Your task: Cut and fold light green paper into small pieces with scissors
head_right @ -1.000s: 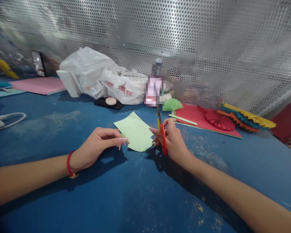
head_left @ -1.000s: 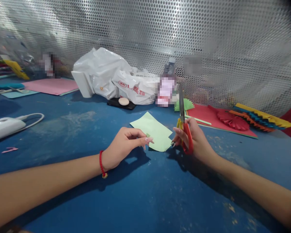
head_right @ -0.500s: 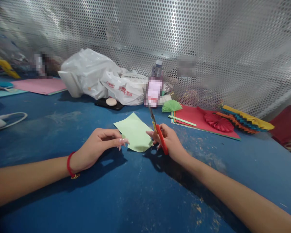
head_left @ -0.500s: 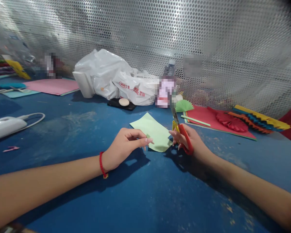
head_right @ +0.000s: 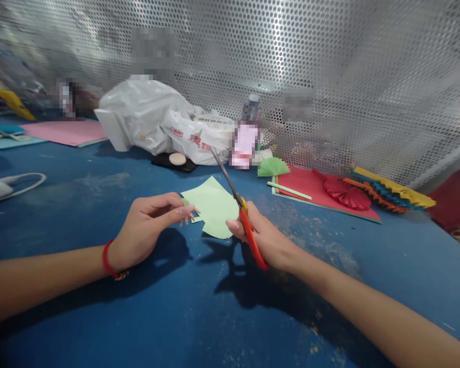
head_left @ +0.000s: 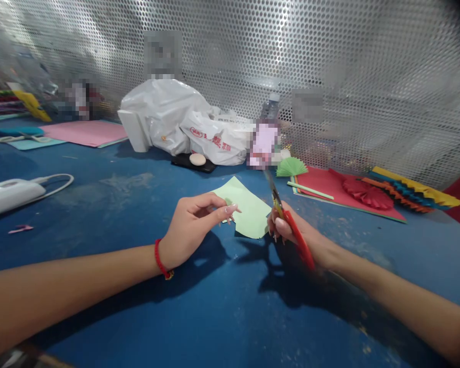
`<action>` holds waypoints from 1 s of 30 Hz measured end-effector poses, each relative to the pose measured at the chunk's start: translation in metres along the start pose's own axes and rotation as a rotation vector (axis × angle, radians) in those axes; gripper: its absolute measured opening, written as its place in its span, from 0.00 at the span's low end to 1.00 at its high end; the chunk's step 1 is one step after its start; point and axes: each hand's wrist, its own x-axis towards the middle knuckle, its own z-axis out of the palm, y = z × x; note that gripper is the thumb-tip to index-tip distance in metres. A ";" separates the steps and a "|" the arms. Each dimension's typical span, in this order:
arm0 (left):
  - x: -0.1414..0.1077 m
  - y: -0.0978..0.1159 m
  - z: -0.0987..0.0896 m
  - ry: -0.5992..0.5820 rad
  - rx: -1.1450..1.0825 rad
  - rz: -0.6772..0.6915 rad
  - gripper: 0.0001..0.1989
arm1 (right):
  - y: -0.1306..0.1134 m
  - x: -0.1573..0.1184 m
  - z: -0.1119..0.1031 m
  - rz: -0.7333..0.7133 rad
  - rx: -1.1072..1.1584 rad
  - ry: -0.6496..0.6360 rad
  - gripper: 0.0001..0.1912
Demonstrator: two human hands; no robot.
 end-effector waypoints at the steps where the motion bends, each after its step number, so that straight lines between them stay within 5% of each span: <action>1: 0.000 0.001 0.000 -0.002 -0.005 0.003 0.07 | -0.001 0.000 -0.002 -0.002 0.038 -0.039 0.26; 4: -0.001 0.001 -0.001 -0.014 -0.027 -0.005 0.08 | -0.009 -0.001 -0.003 0.035 0.146 -0.133 0.26; 10: -0.001 -0.005 -0.003 -0.060 -0.127 -0.081 0.07 | -0.029 -0.002 -0.008 0.063 -0.041 -0.270 0.26; 16: -0.001 -0.004 -0.003 -0.107 -0.210 -0.189 0.07 | -0.026 -0.002 -0.020 0.032 0.025 -0.444 0.29; 30: -0.001 0.003 -0.001 -0.120 -0.294 -0.267 0.08 | -0.037 -0.005 -0.020 0.181 -0.036 -0.405 0.34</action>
